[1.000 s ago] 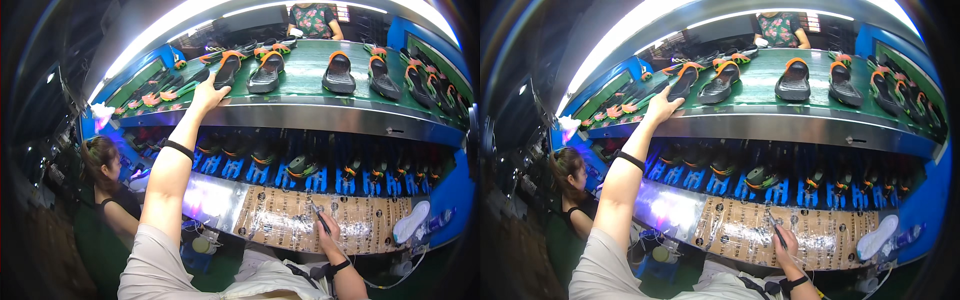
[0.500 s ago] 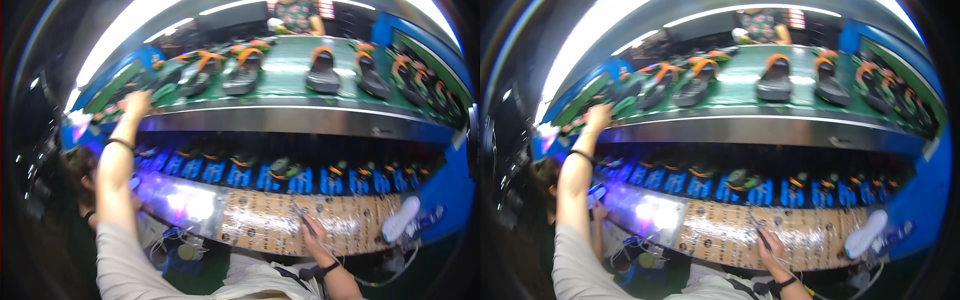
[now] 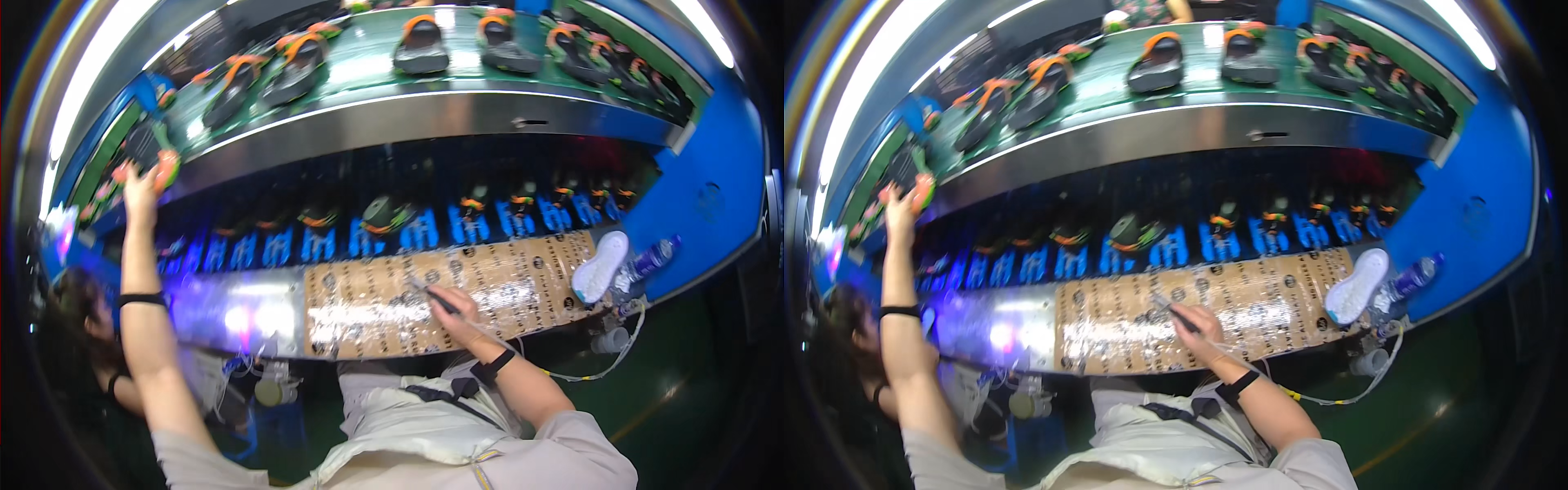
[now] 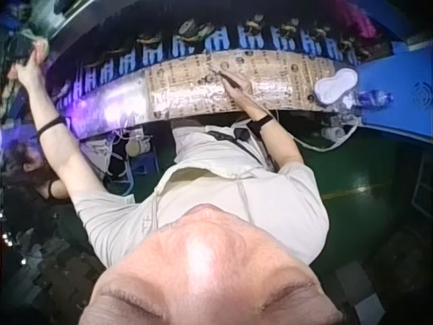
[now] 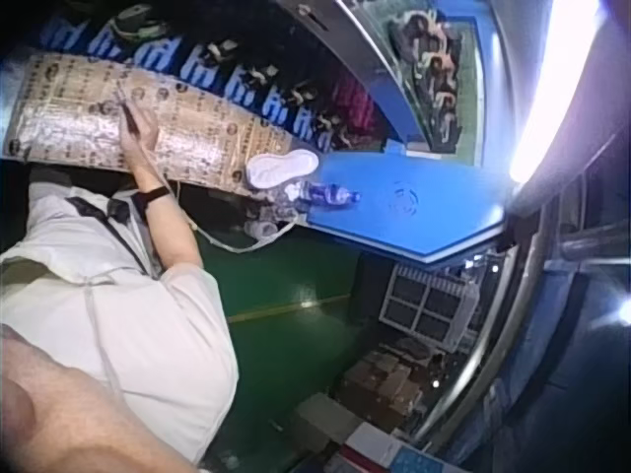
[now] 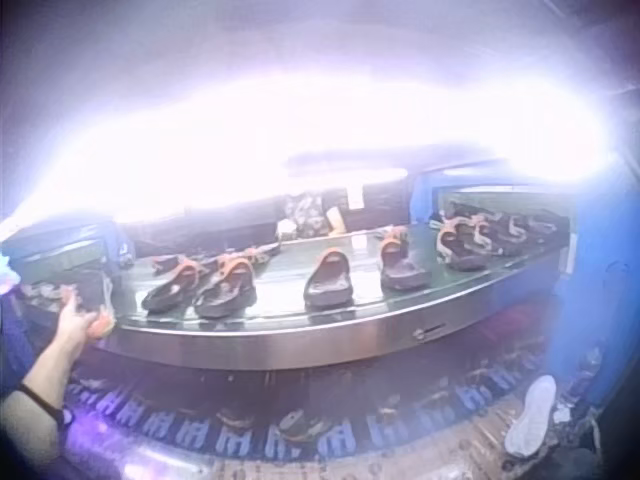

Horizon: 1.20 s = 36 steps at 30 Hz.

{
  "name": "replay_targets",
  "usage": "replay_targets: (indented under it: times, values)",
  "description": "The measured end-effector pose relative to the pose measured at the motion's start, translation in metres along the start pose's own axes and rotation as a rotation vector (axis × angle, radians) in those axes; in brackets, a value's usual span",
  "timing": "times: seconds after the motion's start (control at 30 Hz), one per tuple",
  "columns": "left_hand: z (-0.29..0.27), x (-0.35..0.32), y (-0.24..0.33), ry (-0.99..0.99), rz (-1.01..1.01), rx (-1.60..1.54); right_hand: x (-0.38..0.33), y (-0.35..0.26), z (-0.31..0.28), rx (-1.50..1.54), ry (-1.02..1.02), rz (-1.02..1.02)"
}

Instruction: Apply adhesive to shoe soles and place them on a conveyor belt in a factory setting.

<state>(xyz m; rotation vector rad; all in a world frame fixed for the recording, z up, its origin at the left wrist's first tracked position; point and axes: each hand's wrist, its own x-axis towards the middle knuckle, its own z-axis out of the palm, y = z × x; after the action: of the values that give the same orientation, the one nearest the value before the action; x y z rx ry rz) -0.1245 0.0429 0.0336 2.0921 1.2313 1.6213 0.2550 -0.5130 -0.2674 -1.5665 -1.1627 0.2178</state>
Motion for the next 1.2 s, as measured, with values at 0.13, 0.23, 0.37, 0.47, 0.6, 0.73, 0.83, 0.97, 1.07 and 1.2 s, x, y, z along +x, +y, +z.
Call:
replay_targets:
  times: [0.13,0.23,0.37,0.47,0.6,0.73,0.83,0.97,1.07,1.2]
  values:
    - [0.015,-0.101,0.024,0.041,0.137,-0.148,-0.008,0.007,-0.006,0.015,0.121,0.057]
    - [0.038,-0.2,0.123,-0.103,-0.268,-0.504,-0.002,-0.019,-0.026,0.256,0.16,0.318]
    - [0.058,-0.33,0.101,-0.416,-0.794,-0.973,0.012,-0.034,-0.034,0.541,0.151,0.4]
    - [0.073,-0.41,0.123,-0.586,-0.876,-1.388,0.022,-0.06,-0.031,0.659,0.082,0.449]
    - [0.079,-0.456,0.156,-0.519,-0.974,-1.621,0.033,-0.105,-0.006,0.642,-0.12,0.425]
    - [0.088,-0.47,0.171,-0.503,-1.17,-1.7,0.054,-0.134,0.019,0.632,-0.216,0.354]
    - [0.087,-0.475,0.182,-0.562,-1.181,-1.666,0.065,-0.144,0.033,0.629,-0.211,0.354]
    - [0.093,-0.479,0.196,-0.599,-1.149,-1.617,0.064,-0.136,0.053,0.604,-0.135,0.343]
    - [0.096,-0.478,0.196,-0.545,-1.176,-1.551,0.054,-0.138,0.047,0.362,-0.234,0.247]
    - [0.098,-0.464,0.177,-0.555,-1.088,-1.558,0.036,-0.144,0.021,0.168,-0.451,0.18]
